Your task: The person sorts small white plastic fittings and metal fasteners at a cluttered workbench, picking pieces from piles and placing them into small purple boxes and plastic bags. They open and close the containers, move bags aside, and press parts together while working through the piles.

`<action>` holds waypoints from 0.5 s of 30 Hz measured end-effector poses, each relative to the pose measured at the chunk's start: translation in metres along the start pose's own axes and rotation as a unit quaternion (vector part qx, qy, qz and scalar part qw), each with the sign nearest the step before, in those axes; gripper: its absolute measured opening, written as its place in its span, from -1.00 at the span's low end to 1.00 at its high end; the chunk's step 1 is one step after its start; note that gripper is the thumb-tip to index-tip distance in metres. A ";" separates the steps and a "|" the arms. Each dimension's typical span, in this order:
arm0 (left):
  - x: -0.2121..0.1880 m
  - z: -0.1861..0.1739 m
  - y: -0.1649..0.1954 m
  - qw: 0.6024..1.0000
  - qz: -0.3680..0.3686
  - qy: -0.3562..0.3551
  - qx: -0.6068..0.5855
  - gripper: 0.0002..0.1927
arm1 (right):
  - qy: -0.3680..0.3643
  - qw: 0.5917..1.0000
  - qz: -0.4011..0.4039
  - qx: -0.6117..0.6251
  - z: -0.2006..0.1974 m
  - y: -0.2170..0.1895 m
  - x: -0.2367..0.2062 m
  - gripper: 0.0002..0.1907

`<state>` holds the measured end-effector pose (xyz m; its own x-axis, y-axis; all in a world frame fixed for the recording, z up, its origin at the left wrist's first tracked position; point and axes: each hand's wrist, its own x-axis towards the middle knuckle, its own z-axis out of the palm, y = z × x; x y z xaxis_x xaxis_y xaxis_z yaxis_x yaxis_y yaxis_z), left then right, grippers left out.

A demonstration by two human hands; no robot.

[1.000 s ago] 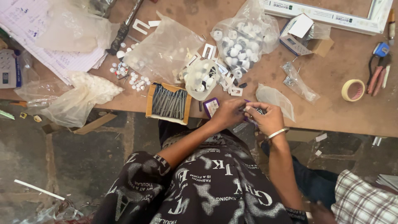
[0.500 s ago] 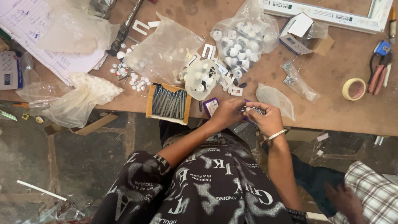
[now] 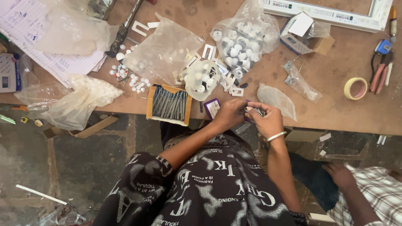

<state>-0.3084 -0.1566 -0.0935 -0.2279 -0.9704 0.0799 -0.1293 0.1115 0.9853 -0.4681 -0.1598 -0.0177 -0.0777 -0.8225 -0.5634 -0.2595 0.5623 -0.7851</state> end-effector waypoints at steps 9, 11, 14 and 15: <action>-0.001 0.000 -0.003 1.000 0.010 0.015 0.001 -0.62 | -0.035 0.998 0.000 -0.054 -0.001 -0.009 -0.004 -0.71; -0.001 0.000 -0.004 1.000 0.004 0.015 0.003 -0.64 | -0.024 0.992 -0.013 -0.123 0.000 -0.014 -0.006 -0.72; -0.001 0.002 -0.007 1.000 0.006 0.014 0.001 -0.69 | -0.022 0.992 -0.039 -0.119 0.003 -0.019 -0.008 -0.73; -0.001 0.002 -0.008 1.000 0.009 0.015 0.001 -0.71 | -0.025 0.993 -0.051 -0.100 0.004 -0.020 -0.009 -0.73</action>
<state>-0.3093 -0.1562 -0.1020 -0.2007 -0.9744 0.1013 -0.1270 0.1284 0.9836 -0.4582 -0.1636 0.0015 0.0062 -0.8660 -0.5000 -0.4499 0.4441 -0.7749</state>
